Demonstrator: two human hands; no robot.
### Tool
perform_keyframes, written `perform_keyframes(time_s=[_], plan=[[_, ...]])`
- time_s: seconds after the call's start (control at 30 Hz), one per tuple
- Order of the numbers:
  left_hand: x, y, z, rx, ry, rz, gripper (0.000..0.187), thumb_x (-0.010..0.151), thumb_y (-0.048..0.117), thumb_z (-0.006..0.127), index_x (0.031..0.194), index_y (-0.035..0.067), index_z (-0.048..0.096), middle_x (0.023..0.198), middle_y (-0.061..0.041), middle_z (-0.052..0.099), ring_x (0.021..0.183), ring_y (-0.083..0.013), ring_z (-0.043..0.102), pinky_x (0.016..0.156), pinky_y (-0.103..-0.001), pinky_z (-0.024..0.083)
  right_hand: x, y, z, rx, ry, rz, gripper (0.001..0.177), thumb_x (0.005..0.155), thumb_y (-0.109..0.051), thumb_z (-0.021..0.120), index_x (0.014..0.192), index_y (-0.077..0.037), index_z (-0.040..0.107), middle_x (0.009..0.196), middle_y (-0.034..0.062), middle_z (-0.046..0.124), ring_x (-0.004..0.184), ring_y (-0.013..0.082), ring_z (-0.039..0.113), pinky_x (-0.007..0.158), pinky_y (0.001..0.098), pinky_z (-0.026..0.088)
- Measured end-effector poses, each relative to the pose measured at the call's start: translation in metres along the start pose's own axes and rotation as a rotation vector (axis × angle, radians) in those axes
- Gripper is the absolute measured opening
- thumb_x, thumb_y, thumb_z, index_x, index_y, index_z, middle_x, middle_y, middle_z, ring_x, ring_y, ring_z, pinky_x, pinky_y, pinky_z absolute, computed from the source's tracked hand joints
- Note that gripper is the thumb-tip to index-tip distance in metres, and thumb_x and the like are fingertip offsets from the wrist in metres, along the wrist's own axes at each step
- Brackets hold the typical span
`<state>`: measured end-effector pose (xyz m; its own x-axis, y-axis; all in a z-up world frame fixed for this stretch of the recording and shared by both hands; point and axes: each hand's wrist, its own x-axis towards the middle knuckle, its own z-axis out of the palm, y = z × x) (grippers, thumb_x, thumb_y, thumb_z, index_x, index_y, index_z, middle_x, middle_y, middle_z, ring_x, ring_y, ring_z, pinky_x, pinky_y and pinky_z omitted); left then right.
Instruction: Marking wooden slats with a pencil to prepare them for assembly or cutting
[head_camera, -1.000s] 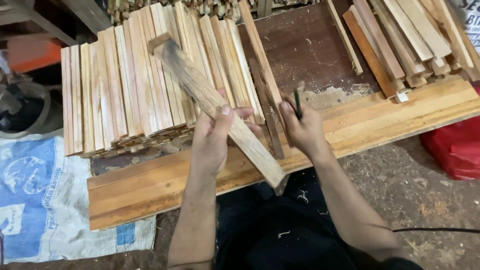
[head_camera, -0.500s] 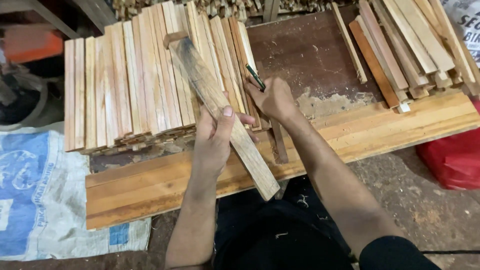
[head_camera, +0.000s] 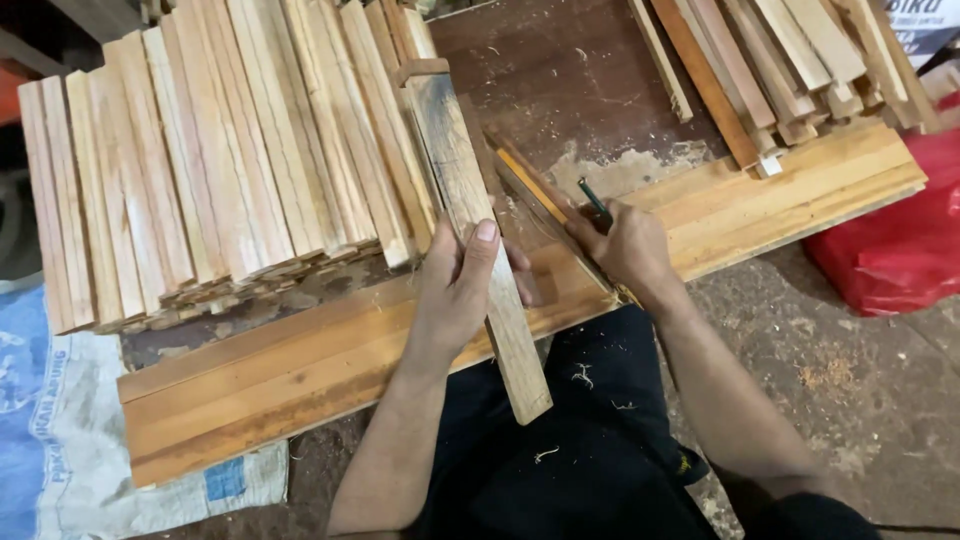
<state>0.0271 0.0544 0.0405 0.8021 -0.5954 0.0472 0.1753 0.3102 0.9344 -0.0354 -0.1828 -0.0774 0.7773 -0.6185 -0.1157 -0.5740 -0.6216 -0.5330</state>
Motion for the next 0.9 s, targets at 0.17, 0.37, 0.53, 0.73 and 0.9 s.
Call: perform_keyframes(time_s=[0.17, 0.37, 0.53, 0.73, 0.9], plan=[[0.005, -0.018, 0.004, 0.033, -0.010, 0.010, 0.048, 0.103, 0.031, 0.049, 0.130, -0.007, 0.039, 0.078, -0.024, 0.067, 0.050, -0.0325, 0.070, 0.042, -0.040, 0.061, 0.012, 0.016, 0.001, 0.066, 0.014, 0.085, 0.028, 0.086, -0.050, 0.076, 0.086, -0.023, 0.077, 0.067, 0.0078, 0.070, 0.079, 0.0346, 0.073, 0.073, 0.0463, 0.056], [0.009, -0.039, 0.003, 0.217, -0.041, 0.092, 0.067, 0.105, 0.031, 0.042, 0.151, -0.004, 0.007, 0.089, -0.023, 0.062, 0.053, -0.0282, 0.070, 0.047, -0.036, 0.061, 0.003, 0.028, -0.025, 0.503, -0.018, 0.030, 0.026, 0.091, -0.025, 0.072, 0.072, -0.008, 0.069, 0.050, 0.0103, 0.051, 0.047, 0.0247, 0.055, 0.047, 0.0358, 0.041], [0.011, -0.011, 0.037, 0.433, -0.064, -0.006, 0.076, 0.107, 0.034, 0.040, 0.160, 0.001, -0.005, 0.101, -0.029, 0.064, 0.068, -0.0254, 0.066, 0.058, -0.035, 0.053, -0.011, 0.017, -0.058, 0.993, -0.164, 0.141, 0.029, 0.098, -0.027, 0.071, 0.075, -0.010, 0.063, 0.045, -0.0028, 0.041, 0.034, 0.0076, 0.039, 0.035, 0.0179, 0.034], [0.030, -0.063, 0.035, 0.530, -0.021, -0.130, 0.064, 0.091, 0.066, 0.058, 0.135, 0.020, 0.064, 0.132, -0.018, 0.060, 0.130, -0.0398, 0.054, 0.108, -0.053, 0.043, -0.020, 0.011, -0.046, 1.196, -0.421, 0.090, 0.030, 0.098, -0.026, 0.070, 0.076, -0.008, 0.062, 0.046, -0.0064, 0.037, 0.034, 0.0009, 0.034, 0.036, 0.0137, 0.030], [0.026, -0.025, 0.056, 0.020, 0.024, 0.031, 0.033, 0.093, 0.034, 0.070, 0.077, 0.006, 0.068, 0.068, 0.001, 0.046, 0.069, -0.0097, 0.043, 0.062, -0.022, 0.030, -0.034, -0.012, -0.044, 1.238, -0.420, 0.061, 0.030, 0.099, -0.017, 0.068, 0.074, 0.000, 0.062, 0.043, -0.0018, 0.036, 0.030, 0.0057, 0.032, 0.031, 0.0178, 0.030]])
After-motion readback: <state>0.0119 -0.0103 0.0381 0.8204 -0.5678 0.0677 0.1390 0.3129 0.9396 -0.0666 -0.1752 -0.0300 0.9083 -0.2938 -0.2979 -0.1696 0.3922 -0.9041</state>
